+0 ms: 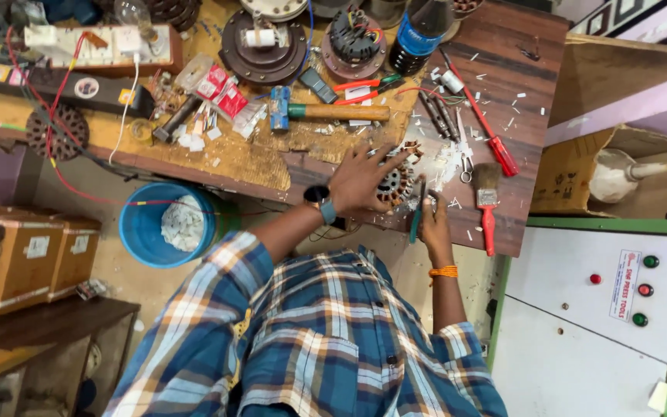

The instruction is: The person uses pliers to pull copper windings from a motor stator core on a cluttered workbench. They rotate the stator to access different slots and continue removing the windings one by one.

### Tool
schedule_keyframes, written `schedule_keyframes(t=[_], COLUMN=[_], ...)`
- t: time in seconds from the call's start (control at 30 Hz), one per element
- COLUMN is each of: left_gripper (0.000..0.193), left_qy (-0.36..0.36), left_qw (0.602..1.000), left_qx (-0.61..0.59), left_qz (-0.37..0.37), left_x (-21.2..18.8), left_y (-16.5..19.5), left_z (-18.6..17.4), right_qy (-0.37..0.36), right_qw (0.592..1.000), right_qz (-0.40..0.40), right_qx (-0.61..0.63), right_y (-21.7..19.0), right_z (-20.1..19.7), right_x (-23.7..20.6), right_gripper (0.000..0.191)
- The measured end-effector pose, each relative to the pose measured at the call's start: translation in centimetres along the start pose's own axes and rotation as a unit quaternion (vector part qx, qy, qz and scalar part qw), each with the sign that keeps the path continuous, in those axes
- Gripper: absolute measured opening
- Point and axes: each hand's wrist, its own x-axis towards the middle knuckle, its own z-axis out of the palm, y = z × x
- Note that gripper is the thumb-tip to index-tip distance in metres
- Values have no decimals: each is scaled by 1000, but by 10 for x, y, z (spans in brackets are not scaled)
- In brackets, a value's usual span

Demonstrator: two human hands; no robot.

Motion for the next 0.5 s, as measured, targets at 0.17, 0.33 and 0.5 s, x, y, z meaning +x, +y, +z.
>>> schedule_keyframes(t=[0.17, 0.33, 0.5], left_gripper=[128, 121, 115], left_qy=[78, 54, 52], left_qw=[995, 996, 996], left_qx=[-34, -51, -53], left_qz=[-48, -40, -38], left_x=[-2, 0, 1], left_y=[3, -9, -7], left_z=[24, 31, 29], right_qy=[44, 24, 25], right_qw=[999, 1000, 998], right_qz=[-24, 8, -35], right_qx=[-14, -14, -44], right_y=[-1, 6, 12], right_z=[-12, -24, -18], right_x=[-23, -62, -77], right_gripper=[47, 49, 44])
